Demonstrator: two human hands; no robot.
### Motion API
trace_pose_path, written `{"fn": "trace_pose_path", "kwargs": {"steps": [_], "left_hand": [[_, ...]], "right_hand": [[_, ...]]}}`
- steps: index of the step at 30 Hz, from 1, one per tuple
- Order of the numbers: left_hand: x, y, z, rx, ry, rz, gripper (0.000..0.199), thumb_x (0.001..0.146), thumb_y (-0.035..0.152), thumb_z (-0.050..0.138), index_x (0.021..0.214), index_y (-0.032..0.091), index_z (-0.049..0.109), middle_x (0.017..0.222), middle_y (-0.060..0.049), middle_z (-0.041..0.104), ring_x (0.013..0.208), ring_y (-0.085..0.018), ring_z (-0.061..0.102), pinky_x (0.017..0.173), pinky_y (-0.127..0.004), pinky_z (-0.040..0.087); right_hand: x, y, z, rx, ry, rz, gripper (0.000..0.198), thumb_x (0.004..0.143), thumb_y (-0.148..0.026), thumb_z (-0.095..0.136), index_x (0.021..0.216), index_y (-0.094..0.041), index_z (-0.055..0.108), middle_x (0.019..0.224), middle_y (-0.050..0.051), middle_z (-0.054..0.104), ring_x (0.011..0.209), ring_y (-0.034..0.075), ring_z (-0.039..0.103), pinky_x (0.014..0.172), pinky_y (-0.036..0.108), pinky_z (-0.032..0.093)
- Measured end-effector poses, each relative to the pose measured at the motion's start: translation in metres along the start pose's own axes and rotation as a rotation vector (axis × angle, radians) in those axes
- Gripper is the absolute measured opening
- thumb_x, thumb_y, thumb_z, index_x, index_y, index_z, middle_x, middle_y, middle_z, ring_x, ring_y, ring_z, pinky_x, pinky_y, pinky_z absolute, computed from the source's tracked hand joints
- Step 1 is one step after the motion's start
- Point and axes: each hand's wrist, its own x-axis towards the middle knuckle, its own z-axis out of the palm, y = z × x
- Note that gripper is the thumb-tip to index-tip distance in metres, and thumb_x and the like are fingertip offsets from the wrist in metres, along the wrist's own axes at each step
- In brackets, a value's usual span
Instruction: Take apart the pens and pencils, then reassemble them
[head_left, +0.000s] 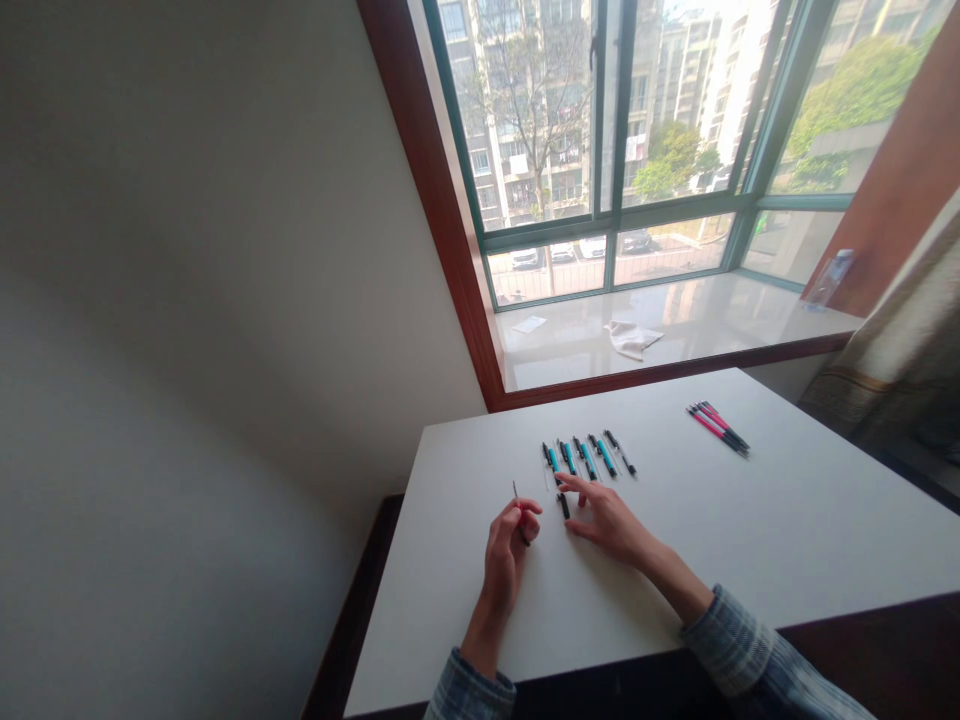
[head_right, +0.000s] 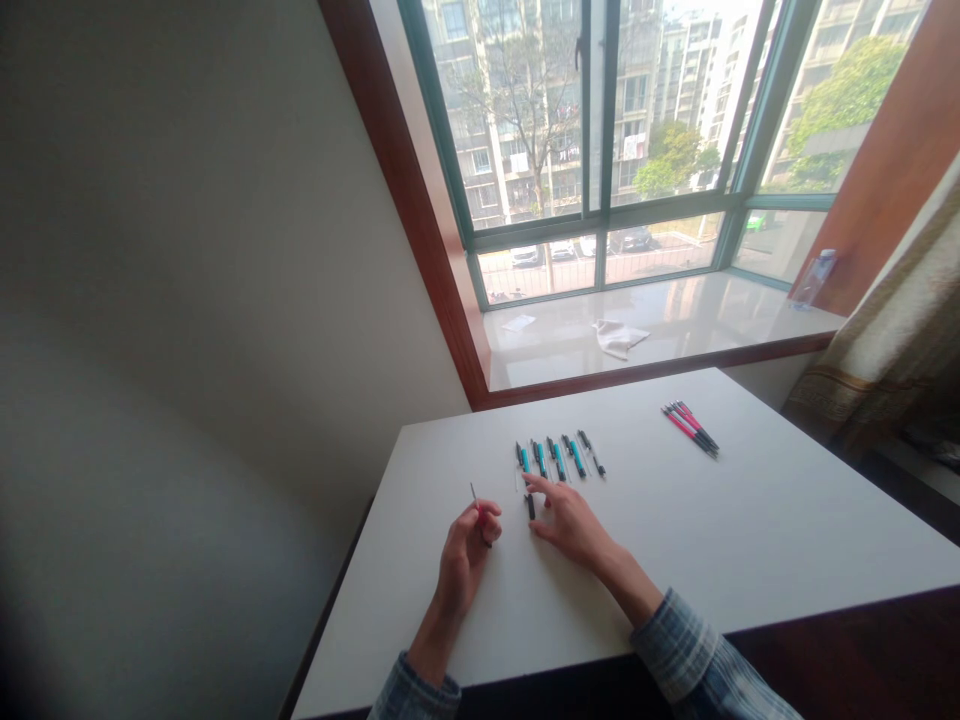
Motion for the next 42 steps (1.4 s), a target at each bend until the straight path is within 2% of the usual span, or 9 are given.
{"fn": "trace_pose_path", "kwargs": {"steps": [12, 18, 20, 22, 24, 27, 33, 38, 42], "left_hand": [[-0.001, 0.004, 0.002, 0.016, 0.007, -0.001, 0.036, 0.090, 0.048, 0.060, 0.087, 0.014, 0.072, 0.065, 0.001, 0.046, 0.066, -0.014, 0.042, 0.067, -0.028, 0.036], [-0.001, 0.003, 0.001, 0.005, -0.010, -0.008, 0.034, 0.092, 0.044, 0.058, 0.089, 0.013, 0.072, 0.066, 0.000, 0.046, 0.067, -0.015, 0.042, 0.068, -0.028, 0.036], [0.000, 0.001, 0.001, 0.009, -0.025, -0.013, 0.034, 0.092, 0.044, 0.058, 0.089, 0.013, 0.071, 0.066, 0.000, 0.046, 0.067, -0.015, 0.041, 0.067, -0.028, 0.035], [0.000, 0.000, 0.001, 0.018, -0.044, -0.019, 0.035, 0.092, 0.045, 0.058, 0.089, 0.013, 0.072, 0.066, 0.000, 0.047, 0.067, -0.015, 0.041, 0.067, -0.028, 0.035], [0.000, 0.000, 0.002, 0.026, -0.063, -0.027, 0.036, 0.092, 0.046, 0.058, 0.089, 0.013, 0.071, 0.066, 0.000, 0.047, 0.066, -0.014, 0.041, 0.066, -0.028, 0.035], [-0.002, -0.001, 0.005, 0.039, -0.087, -0.042, 0.037, 0.092, 0.047, 0.059, 0.090, 0.013, 0.070, 0.066, 0.000, 0.047, 0.065, -0.014, 0.041, 0.064, -0.028, 0.035], [-0.004, -0.004, 0.006, 0.097, -0.148, -0.043, 0.039, 0.093, 0.050, 0.059, 0.075, 0.015, 0.059, 0.066, 0.000, 0.048, 0.064, -0.013, 0.039, 0.064, -0.028, 0.035], [-0.002, -0.009, 0.002, 0.226, -0.259, -0.017, 0.043, 0.097, 0.052, 0.053, 0.079, 0.014, 0.061, 0.066, 0.000, 0.046, 0.063, -0.013, 0.037, 0.061, -0.028, 0.031], [-0.001, -0.009, 0.000, 0.271, -0.318, -0.019, 0.039, 0.094, 0.051, 0.060, 0.089, 0.013, 0.068, 0.065, 0.003, 0.042, 0.061, -0.012, 0.033, 0.060, -0.026, 0.029]], "right_hand": [[-0.001, 0.003, -0.002, 0.036, 0.004, 0.000, 0.074, 0.075, -0.018, 0.070, 0.146, -0.028, 0.055, 0.126, 0.007, 0.070, 0.089, 0.021, 0.062, 0.094, 0.040, 0.050], [-0.001, 0.004, -0.001, 0.041, 0.065, -0.014, 0.067, 0.079, -0.024, 0.071, 0.144, -0.028, 0.056, 0.123, 0.006, 0.070, 0.089, 0.021, 0.061, 0.087, 0.037, 0.052], [-0.001, -0.002, -0.002, 0.045, 0.125, -0.016, 0.054, 0.084, -0.030, 0.069, 0.137, -0.027, 0.062, 0.114, 0.006, 0.072, 0.088, 0.021, 0.061, 0.084, 0.037, 0.052], [-0.001, -0.011, -0.001, 0.073, 0.173, -0.014, 0.037, 0.088, -0.036, 0.067, 0.124, -0.025, 0.070, 0.103, 0.006, 0.074, 0.085, 0.021, 0.061, 0.079, 0.036, 0.051], [-0.002, -0.022, 0.000, 0.138, 0.189, -0.006, 0.028, 0.091, -0.041, 0.065, 0.110, -0.023, 0.076, 0.096, 0.006, 0.075, 0.080, 0.021, 0.062, 0.074, 0.034, 0.051], [-0.003, -0.036, 0.006, 0.251, 0.191, 0.016, 0.030, 0.091, -0.046, 0.067, 0.104, -0.023, 0.080, 0.092, 0.006, 0.077, 0.075, 0.020, 0.061, 0.071, 0.033, 0.050], [0.000, -0.047, 0.016, 0.364, 0.196, 0.018, 0.028, 0.090, -0.044, 0.070, 0.101, -0.021, 0.082, 0.078, 0.004, 0.073, 0.070, 0.017, 0.058, 0.066, 0.029, 0.045], [-0.003, -0.053, 0.017, 0.349, 0.190, -0.028, 0.024, 0.090, -0.042, 0.070, 0.087, -0.021, 0.082, 0.075, 0.002, 0.067, 0.067, 0.015, 0.053, 0.064, 0.027, 0.043], [-0.003, -0.057, 0.009, 0.458, 0.210, -0.007, 0.029, 0.091, -0.045, 0.069, 0.086, -0.019, 0.079, 0.082, 0.004, 0.070, 0.072, 0.016, 0.059, 0.065, 0.027, 0.046]]}}
